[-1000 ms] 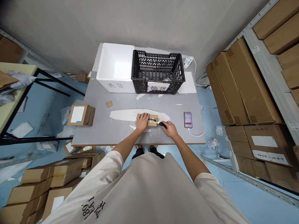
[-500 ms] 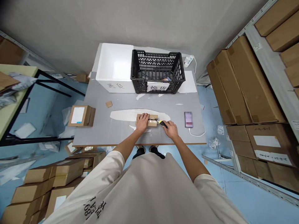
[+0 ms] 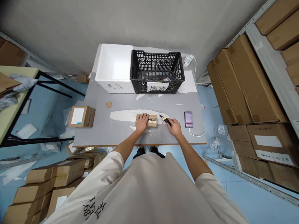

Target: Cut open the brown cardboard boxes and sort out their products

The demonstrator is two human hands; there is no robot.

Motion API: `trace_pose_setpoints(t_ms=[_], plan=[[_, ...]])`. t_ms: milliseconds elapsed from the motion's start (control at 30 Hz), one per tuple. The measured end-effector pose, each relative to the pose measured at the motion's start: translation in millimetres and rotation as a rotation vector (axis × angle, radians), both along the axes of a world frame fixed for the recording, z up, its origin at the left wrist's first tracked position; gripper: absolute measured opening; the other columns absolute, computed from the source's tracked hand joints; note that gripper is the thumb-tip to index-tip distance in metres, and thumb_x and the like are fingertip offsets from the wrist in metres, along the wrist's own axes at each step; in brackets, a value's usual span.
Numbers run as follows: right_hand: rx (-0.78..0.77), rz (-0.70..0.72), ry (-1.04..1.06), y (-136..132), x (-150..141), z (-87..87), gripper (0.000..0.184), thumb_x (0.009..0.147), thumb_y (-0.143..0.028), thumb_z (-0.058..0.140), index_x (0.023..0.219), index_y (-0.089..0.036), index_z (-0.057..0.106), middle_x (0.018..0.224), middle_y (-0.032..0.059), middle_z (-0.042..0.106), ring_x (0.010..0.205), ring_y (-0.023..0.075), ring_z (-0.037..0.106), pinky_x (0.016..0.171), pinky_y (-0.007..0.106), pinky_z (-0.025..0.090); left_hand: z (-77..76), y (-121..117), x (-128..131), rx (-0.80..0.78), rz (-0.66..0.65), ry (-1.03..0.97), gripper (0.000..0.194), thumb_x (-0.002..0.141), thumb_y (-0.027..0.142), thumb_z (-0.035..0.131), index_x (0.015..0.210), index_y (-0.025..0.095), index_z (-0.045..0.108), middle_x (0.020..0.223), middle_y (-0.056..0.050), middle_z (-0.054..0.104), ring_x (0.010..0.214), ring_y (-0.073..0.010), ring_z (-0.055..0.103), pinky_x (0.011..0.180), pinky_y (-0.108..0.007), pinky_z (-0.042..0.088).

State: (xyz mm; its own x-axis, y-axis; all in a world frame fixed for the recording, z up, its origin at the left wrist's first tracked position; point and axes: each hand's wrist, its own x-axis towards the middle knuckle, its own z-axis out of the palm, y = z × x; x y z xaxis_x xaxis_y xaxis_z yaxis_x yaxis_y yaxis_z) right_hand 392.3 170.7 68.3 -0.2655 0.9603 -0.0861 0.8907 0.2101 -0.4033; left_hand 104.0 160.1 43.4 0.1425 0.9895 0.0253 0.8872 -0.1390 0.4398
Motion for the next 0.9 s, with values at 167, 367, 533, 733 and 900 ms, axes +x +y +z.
trace_pose_setpoints(t_ms=[167, 367, 533, 733, 900], plan=[[-0.023, -0.035, 0.01, 0.8, 10.5, 1.4, 0.049, 0.097, -0.039, 0.051, 0.142, -0.021, 0.055, 0.121, 0.0127, 0.063, 0.113, 0.0306, 0.056, 0.095, 0.041, 0.045, -0.3, -0.2, 2.5, 0.012, 0.0, 0.027, 0.055, 0.098, 0.019, 0.032, 0.151, 0.019, 0.045, 0.155, -0.013, 0.047, 0.147, -0.0299, 0.035, 0.12, -0.049, 0.024], [-0.082, -0.05, -0.034, 3.3, 9.2, -7.3, 0.043, 0.093, -0.036, 0.055, 0.133, -0.022, 0.06, 0.12, 0.0116, 0.063, 0.114, 0.0288, 0.056, 0.095, 0.038, 0.043, 12.8, -8.4, -0.7, 0.051, -0.013, -0.018, 0.053, 0.098, 0.032, 0.041, 0.149, 0.018, 0.046, 0.16, -0.013, 0.038, 0.15, -0.0299, 0.03, 0.124, -0.049, 0.019], [-0.156, -0.138, -0.053, 6.4, 24.1, -24.2, 0.04, 0.093, -0.037, 0.055, 0.13, -0.023, 0.061, 0.121, 0.0102, 0.062, 0.111, 0.0266, 0.057, 0.094, 0.035, 0.044, 20.8, -27.5, -12.3, 0.023, 0.085, -0.035, 0.052, 0.096, 0.037, 0.048, 0.146, 0.023, 0.048, 0.161, -0.014, 0.035, 0.152, -0.0325, 0.026, 0.123, -0.056, 0.018], [-0.215, -0.313, -0.135, 11.9, 57.0, -55.1, 0.043, 0.09, -0.039, 0.056, 0.127, -0.021, 0.065, 0.12, 0.0131, 0.061, 0.115, 0.0298, 0.055, 0.1, 0.042, 0.041, 10.7, -43.4, -15.9, -0.077, 0.368, -0.082, 0.06, 0.095, 0.043, 0.051, 0.15, 0.021, 0.04, 0.162, -0.018, 0.028, 0.146, -0.0375, 0.031, 0.114, -0.058, 0.032], [-0.18, -0.405, -0.152, 23.1, 81.5, -77.0, 0.044, 0.086, -0.041, 0.057, 0.123, -0.019, 0.067, 0.129, 0.0161, 0.055, 0.122, 0.0344, 0.048, 0.106, 0.051, 0.034, 8.3, -46.3, -11.9, -0.124, 0.388, -0.122, 0.06, 0.092, 0.04, 0.055, 0.148, 0.023, 0.041, 0.156, -0.018, 0.035, 0.138, -0.0378, 0.04, 0.107, -0.056, 0.042]])
